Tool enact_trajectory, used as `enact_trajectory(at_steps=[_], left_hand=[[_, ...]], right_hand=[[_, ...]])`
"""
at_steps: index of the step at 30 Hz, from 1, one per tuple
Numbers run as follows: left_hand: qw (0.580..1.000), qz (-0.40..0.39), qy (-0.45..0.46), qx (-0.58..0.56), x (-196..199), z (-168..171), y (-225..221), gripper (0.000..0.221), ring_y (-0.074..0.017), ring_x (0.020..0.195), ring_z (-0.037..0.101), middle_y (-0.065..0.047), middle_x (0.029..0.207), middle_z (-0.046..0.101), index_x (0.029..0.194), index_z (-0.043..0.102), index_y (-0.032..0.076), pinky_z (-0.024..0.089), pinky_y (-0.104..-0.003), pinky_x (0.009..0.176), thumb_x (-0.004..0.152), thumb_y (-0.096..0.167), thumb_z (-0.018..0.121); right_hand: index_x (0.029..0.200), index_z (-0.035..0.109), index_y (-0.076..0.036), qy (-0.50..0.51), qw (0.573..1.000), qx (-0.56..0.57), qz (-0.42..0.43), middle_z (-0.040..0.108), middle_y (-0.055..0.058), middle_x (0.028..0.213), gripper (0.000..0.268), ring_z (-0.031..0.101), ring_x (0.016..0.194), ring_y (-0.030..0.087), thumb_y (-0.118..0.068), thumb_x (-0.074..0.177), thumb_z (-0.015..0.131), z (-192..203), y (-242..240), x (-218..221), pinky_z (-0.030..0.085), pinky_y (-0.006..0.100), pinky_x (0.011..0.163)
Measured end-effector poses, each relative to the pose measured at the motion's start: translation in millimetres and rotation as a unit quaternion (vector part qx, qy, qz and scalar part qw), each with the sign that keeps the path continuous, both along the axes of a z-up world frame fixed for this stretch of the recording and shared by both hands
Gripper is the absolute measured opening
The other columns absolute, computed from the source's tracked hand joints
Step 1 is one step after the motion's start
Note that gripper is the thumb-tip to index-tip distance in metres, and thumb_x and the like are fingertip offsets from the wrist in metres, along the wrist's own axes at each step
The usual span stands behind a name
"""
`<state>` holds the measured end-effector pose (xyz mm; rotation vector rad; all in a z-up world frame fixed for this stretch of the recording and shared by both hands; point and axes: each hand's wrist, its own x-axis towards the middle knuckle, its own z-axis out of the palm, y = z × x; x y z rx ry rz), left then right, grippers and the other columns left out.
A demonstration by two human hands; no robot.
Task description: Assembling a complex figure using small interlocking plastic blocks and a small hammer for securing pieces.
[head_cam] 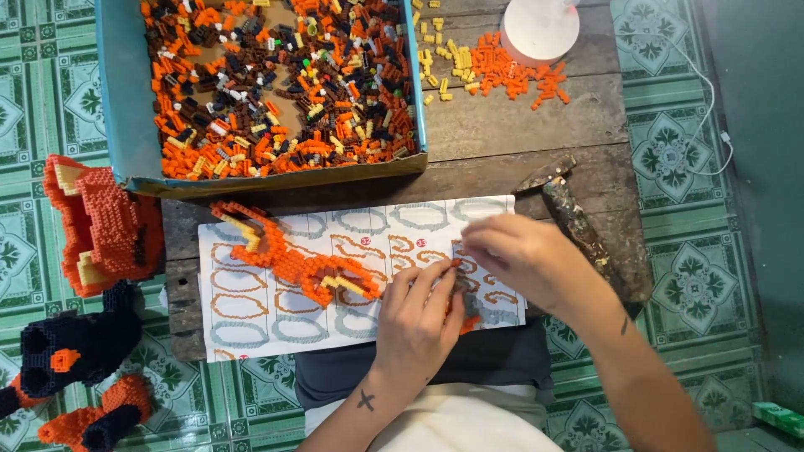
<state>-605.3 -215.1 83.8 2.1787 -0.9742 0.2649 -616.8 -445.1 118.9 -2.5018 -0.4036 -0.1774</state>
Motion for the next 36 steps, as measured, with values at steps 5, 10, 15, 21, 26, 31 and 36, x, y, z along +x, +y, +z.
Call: enact_trajectory(at_steps=[5, 10, 15, 21, 26, 31, 36], left_hand=[[1.000, -0.006, 0.011, 0.006, 2, 2, 0, 0.026, -0.0303, 0.109, 0.067, -0.014, 0.128, 0.081, 0.124, 0.082, -0.003, 0.059, -0.042, 0.095, 0.102, 0.011, 0.085], [1.000, -0.008, 0.020, 0.018, 1, 1, 1, 0.031, -0.0294, 0.112, 0.068, -0.013, 0.130, 0.081, 0.130, 0.079, -0.001, 0.059, -0.042, 0.099, 0.103, 0.013, 0.084], [1.000, -0.006, 0.005, 0.026, 1, 0, 0, 0.031, -0.0294, 0.111, 0.068, -0.014, 0.129, 0.082, 0.129, 0.080, -0.003, 0.059, -0.041, 0.097, 0.104, 0.015, 0.085], [0.999, -0.026, 0.034, 0.000, 6, 7, 2, 0.031, -0.0319, 0.109, 0.068, -0.016, 0.128, 0.079, 0.128, 0.078, -0.005, 0.060, -0.043, 0.098, 0.100, 0.008, 0.083], [0.998, -0.035, 0.059, -0.006, 6, 8, 3, 0.036, -0.0335, 0.112, 0.068, -0.016, 0.130, 0.077, 0.130, 0.076, -0.004, 0.059, -0.044, 0.102, 0.096, 0.008, 0.079], [0.996, -0.037, 0.085, -0.015, 7, 10, 3, 0.028, -0.0327, 0.113, 0.068, -0.015, 0.129, 0.076, 0.122, 0.076, -0.001, 0.058, -0.043, 0.103, 0.097, 0.009, 0.082], [0.997, -0.043, 0.063, -0.026, 8, 12, 3, 0.025, -0.0331, 0.109, 0.068, -0.014, 0.130, 0.080, 0.118, 0.081, -0.002, 0.058, -0.043, 0.099, 0.099, 0.015, 0.085]], right_hand=[[0.118, 0.075, 0.001, -0.035, 0.998, -0.038, -0.023, 0.078, 0.011, 0.121, 0.013, 0.075, 0.105, 0.029, -0.004, 0.107, 0.077, -8, 2, -25, 0.064, 0.039, 0.089], [0.117, 0.077, 0.001, -0.067, 0.996, -0.033, -0.038, 0.080, 0.012, 0.124, 0.012, 0.074, 0.096, 0.029, -0.004, 0.106, 0.078, -13, 4, -35, 0.062, 0.039, 0.089], [0.112, 0.075, 0.005, -0.094, 0.994, 0.034, -0.039, 0.082, 0.016, 0.117, 0.010, 0.079, 0.097, 0.031, 0.002, 0.104, 0.079, -18, 10, -37, 0.065, 0.041, 0.088], [0.116, 0.076, 0.005, -0.087, 0.993, 0.049, -0.059, 0.081, 0.015, 0.120, 0.015, 0.080, 0.107, 0.031, 0.000, 0.103, 0.081, -20, 21, -41, 0.066, 0.041, 0.096], [0.120, 0.074, 0.003, -0.065, 0.996, 0.019, -0.065, 0.077, 0.015, 0.121, 0.014, 0.075, 0.104, 0.031, -0.002, 0.107, 0.075, -13, 22, -47, 0.062, 0.041, 0.095], [0.119, 0.074, 0.003, -0.072, 0.994, -0.032, -0.078, 0.072, 0.018, 0.115, 0.013, 0.072, 0.097, 0.034, -0.005, 0.109, 0.075, -12, 25, -51, 0.060, 0.044, 0.087], [0.125, 0.074, 0.004, -0.063, 0.992, -0.028, -0.110, 0.077, 0.018, 0.125, 0.018, 0.075, 0.102, 0.034, 0.004, 0.107, 0.071, -14, 34, -58, 0.062, 0.044, 0.094]])
